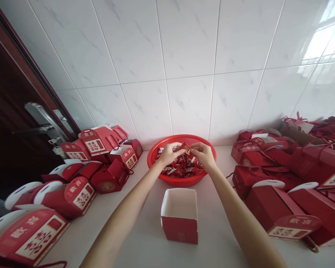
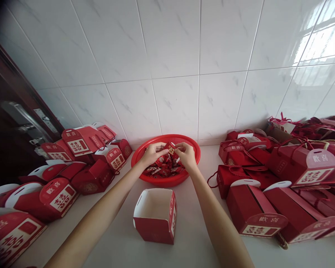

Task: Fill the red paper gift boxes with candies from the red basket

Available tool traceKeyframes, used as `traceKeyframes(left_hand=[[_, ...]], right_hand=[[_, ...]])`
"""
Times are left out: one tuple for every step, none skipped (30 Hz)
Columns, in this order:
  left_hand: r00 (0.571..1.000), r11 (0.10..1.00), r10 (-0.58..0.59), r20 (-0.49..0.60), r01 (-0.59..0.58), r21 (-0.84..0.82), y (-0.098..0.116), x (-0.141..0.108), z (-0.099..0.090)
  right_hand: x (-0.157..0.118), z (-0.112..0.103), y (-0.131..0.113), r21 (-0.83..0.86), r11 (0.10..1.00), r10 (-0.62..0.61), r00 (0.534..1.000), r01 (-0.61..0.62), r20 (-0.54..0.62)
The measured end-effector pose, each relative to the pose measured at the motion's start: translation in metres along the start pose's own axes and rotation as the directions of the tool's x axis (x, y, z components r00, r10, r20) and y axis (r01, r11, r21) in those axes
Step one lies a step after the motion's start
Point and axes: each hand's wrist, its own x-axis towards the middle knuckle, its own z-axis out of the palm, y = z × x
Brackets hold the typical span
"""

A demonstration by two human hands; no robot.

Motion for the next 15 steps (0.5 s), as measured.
traceKeyframes(left_hand=[[1.0,1.0,-0.002,0.001,0.002,-0.006,-0.0002,0.0002,0.0],[1.0,1.0,-0.002,0.001,0.002,-0.013,-0.0006,0.0003,0.0001],[1.0,1.0,-0.002,0.001,0.002,-0.019,-0.001,0.0004,0.0003],[1.0,1.0,0.0,-0.001,-0.001,-0.026,-0.0014,0.0005,0.0005],[1.0,0.999,0.004,-0.004,-0.004,-0.034,-0.0018,0.0006,0.0008],[1.0,0.999,0.009,-0.007,-0.009,-0.042,-0.002,0.0006,0.001],[1.0,0.999,0.013,-0.011,-0.014,-0.049,-0.002,0.0006,0.0011],[1.0,0.998,0.018,-0.017,-0.019,-0.055,-0.0019,0.0006,0.0012],[0.999,0.998,0.022,-0.024,-0.024,-0.06,-0.0016,0.0006,0.0011],[0.999,0.998,0.025,-0.031,-0.027,-0.062,-0.0013,0.0006,0.0009],[0.999,0.998,0.026,-0.038,-0.028,-0.064,-0.001,0.0007,0.0008],[0.999,0.998,0.026,-0.044,-0.029,-0.064,-0.0006,0.0007,0.0006],[0.999,0.998,0.025,-0.048,-0.028,-0.065,-0.0003,0.0007,0.0004],[0.999,0.998,0.023,-0.049,-0.026,-0.064,0.0,0.0007,0.0003],[0.999,0.998,0.021,-0.048,-0.024,-0.064,0.0002,0.0006,0.0003]], right_hand=[[0.0,-0.0002,-0.0003,0.011,1.0,0.005,1.0,-0.005,-0.004],[0.0001,-0.0003,-0.0004,0.022,1.0,0.01,1.0,-0.01,-0.006],[0.0001,-0.0004,-0.0006,0.033,0.999,0.015,1.0,-0.015,-0.008],[0.0002,-0.0004,-0.0006,0.043,0.999,0.02,1.0,-0.02,-0.009],[0.0002,-0.0003,-0.0006,0.053,0.998,0.026,1.0,-0.026,-0.009],[0.0003,0.0,-0.0006,0.062,0.998,0.034,0.999,-0.033,-0.007],[0.0003,0.0003,-0.0006,0.07,0.997,0.043,0.999,-0.043,-0.002],[0.0004,0.0008,-0.0006,0.079,0.995,0.052,0.999,-0.053,0.006],[0.0004,0.0015,-0.0006,0.089,0.994,0.061,0.998,-0.062,0.018],[0.0004,0.0021,-0.0006,0.099,0.993,0.068,0.997,-0.07,0.032],[0.0004,0.0027,-0.0005,0.109,0.991,0.072,0.996,-0.076,0.046],[0.0005,0.0033,-0.0004,0.119,0.99,0.073,0.996,-0.08,0.06],[0.0006,0.0037,-0.0002,0.128,0.988,0.073,0.995,-0.082,0.071],[0.0008,0.0039,0.0002,0.134,0.988,0.072,0.994,-0.082,0.079],[0.001,0.004,0.0006,0.14,0.987,0.07,0.994,-0.082,0.084]])
